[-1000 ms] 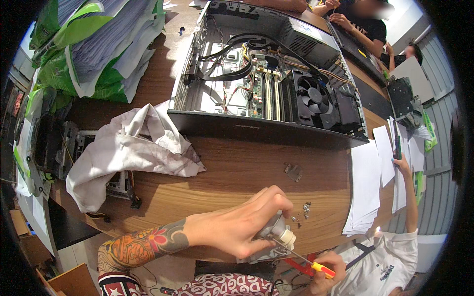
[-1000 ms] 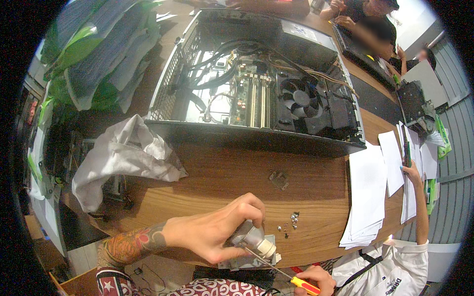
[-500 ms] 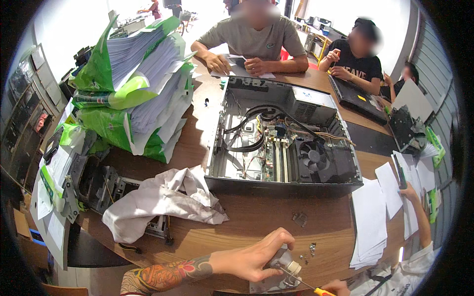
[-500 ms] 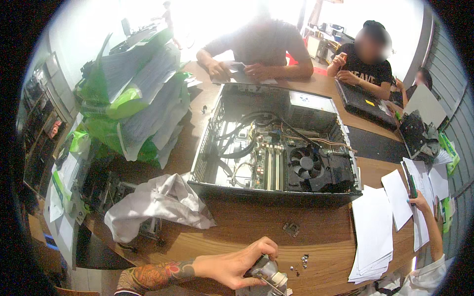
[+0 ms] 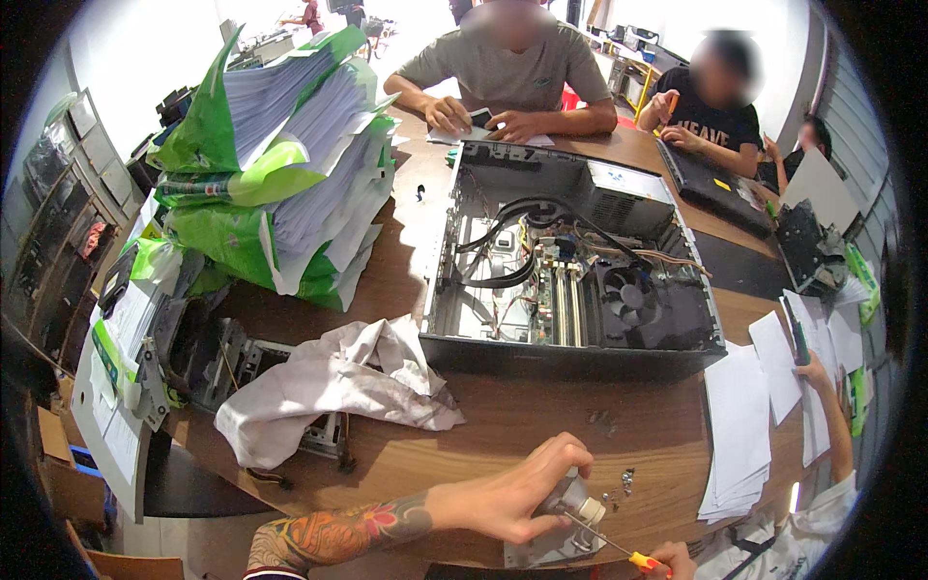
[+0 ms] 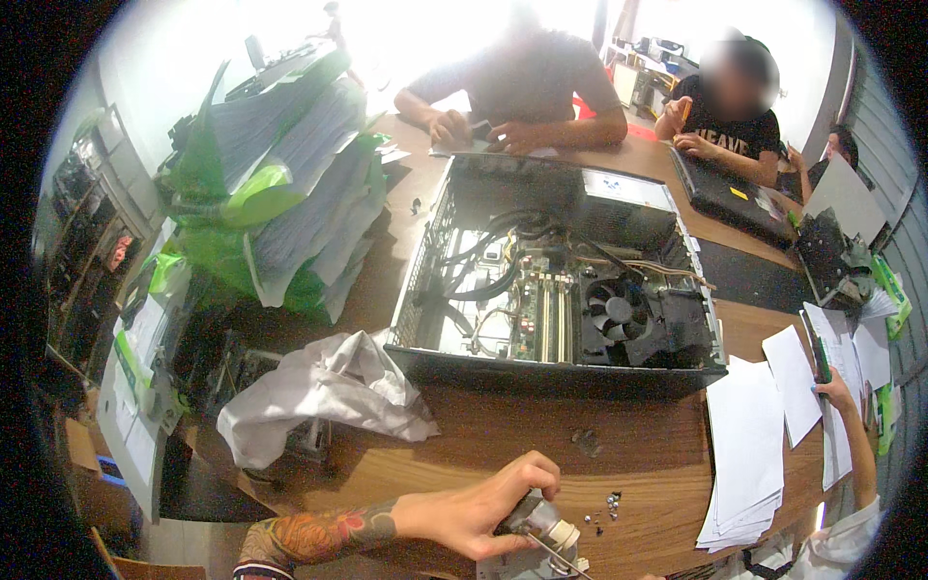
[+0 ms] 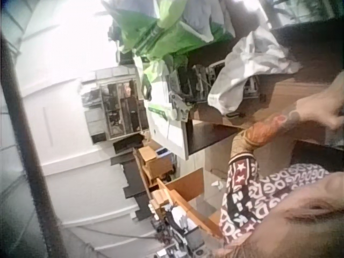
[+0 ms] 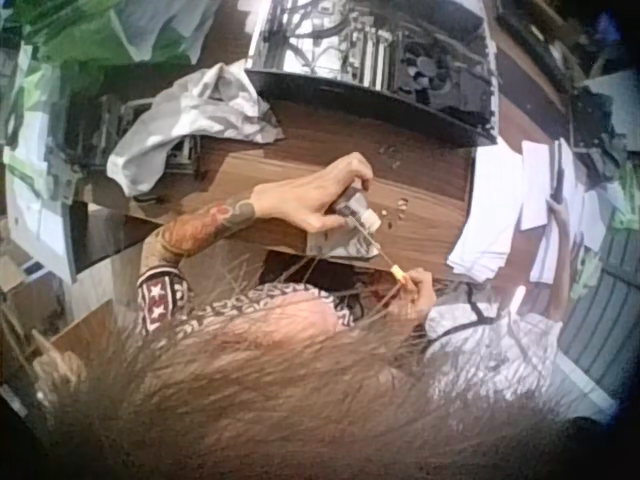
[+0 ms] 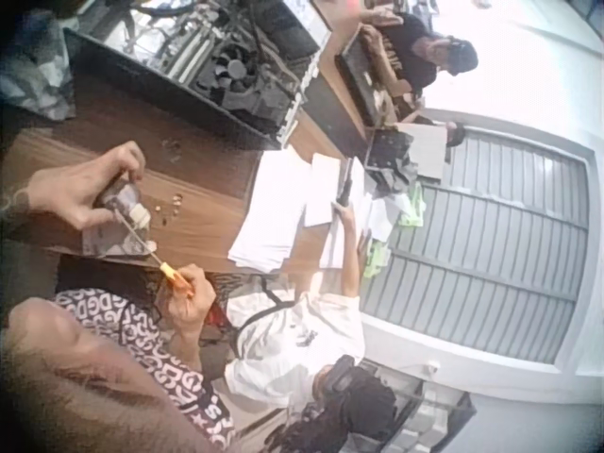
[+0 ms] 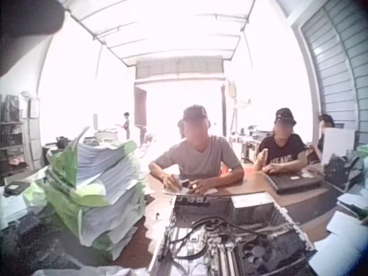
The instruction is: The person disassembles a projector lamp unit by separating its metal casing from the bulb and loosening components with a screwdriver.
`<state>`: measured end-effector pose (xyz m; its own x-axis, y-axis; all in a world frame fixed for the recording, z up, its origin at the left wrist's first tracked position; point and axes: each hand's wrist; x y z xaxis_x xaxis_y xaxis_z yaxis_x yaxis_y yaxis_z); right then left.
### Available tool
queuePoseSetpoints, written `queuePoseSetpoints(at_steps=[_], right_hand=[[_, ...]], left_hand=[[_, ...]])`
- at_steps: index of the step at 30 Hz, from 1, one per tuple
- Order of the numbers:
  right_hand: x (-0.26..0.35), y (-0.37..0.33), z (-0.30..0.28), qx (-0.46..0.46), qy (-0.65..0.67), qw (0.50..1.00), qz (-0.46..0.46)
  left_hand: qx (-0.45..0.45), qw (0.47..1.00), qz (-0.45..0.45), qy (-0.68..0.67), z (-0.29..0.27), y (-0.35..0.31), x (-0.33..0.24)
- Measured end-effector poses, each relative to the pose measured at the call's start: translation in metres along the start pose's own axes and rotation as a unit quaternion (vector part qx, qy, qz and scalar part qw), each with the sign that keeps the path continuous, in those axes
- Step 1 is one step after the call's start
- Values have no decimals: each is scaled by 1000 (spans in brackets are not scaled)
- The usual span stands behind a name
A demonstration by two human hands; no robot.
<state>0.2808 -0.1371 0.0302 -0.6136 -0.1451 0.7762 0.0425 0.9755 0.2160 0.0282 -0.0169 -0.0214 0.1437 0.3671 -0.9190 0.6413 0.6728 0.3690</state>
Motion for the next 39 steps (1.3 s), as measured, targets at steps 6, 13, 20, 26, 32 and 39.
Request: queuePoseSetpoints(at_steps=[6, 13, 20, 26, 32, 39], right_hand=[[13, -2, 8, -13, 41, 998, 47], [-54, -13, -12, 156, 62, 982, -82], [-42, -24, 18, -79, 160, 984, -12], [-7, -10, 11, -21, 131, 991, 1], [-12, -3, 6, 17, 31, 998, -50], [-7, -7, -1, 68, 25, 997, 33]], left_hand=[[-10, 999, -32, -11, -4, 1, 2], [-13, 1000, -9, 4, -4, 0, 0], [-29, 999, 18, 18, 3, 1, 1], [-19, 1000, -5, 4, -1, 0, 3], [-14, 1000, -22, 5, -6, 3, -1], [-14, 1000, 12, 24, -7, 3, -2]])
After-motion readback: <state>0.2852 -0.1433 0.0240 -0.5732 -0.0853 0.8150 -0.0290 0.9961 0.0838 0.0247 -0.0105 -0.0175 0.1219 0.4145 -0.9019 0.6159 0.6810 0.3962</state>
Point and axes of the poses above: each hand's wrist, its own y-axis towards the middle knuckle, its own z-axis out of the palm, x = y × z, and after that the axes turned 5 degrees about -y, right-handed
